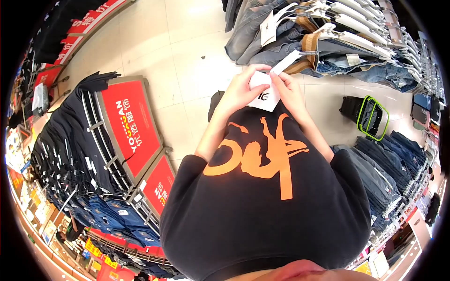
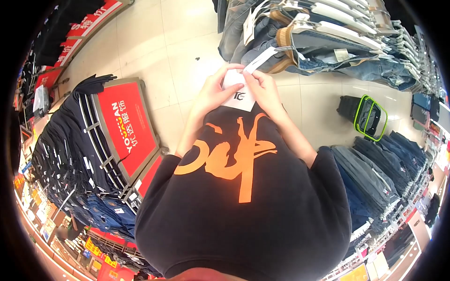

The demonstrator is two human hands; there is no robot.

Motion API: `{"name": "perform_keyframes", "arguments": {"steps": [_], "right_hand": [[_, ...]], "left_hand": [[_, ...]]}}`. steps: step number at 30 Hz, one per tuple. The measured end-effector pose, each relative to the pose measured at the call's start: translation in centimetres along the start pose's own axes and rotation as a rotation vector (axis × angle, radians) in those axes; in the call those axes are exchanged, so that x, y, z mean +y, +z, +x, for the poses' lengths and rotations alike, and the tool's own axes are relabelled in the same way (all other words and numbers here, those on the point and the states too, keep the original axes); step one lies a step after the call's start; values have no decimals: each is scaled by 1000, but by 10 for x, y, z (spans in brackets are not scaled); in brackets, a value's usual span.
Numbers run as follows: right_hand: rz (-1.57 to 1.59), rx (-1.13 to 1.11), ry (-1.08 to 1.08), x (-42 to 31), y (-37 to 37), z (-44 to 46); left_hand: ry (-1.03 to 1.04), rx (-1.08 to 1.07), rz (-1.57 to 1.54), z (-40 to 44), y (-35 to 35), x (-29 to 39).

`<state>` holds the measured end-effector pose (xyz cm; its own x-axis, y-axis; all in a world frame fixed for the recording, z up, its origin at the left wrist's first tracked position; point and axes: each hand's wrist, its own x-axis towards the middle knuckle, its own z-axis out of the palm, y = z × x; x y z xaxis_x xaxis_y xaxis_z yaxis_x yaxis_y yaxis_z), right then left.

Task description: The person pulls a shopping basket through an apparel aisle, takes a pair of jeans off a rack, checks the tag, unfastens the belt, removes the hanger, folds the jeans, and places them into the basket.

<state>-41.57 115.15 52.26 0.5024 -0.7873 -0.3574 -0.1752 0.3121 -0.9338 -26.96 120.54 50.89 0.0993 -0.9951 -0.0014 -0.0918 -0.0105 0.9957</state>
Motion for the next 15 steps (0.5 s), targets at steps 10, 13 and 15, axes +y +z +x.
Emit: {"name": "perform_keyframes", "arguments": {"steps": [10, 13, 15], "right_hand": [[-29, -32, -3, -23, 24, 14], [-93, -62, -4, -29, 23, 21], [-120, -82, -7, -35, 24, 22]], "left_hand": [[-281, -41, -675, -24, -39, -3], [-270, -103, -747, -31, -49, 3], [-223, -94, -752, -37, -49, 8]]}}
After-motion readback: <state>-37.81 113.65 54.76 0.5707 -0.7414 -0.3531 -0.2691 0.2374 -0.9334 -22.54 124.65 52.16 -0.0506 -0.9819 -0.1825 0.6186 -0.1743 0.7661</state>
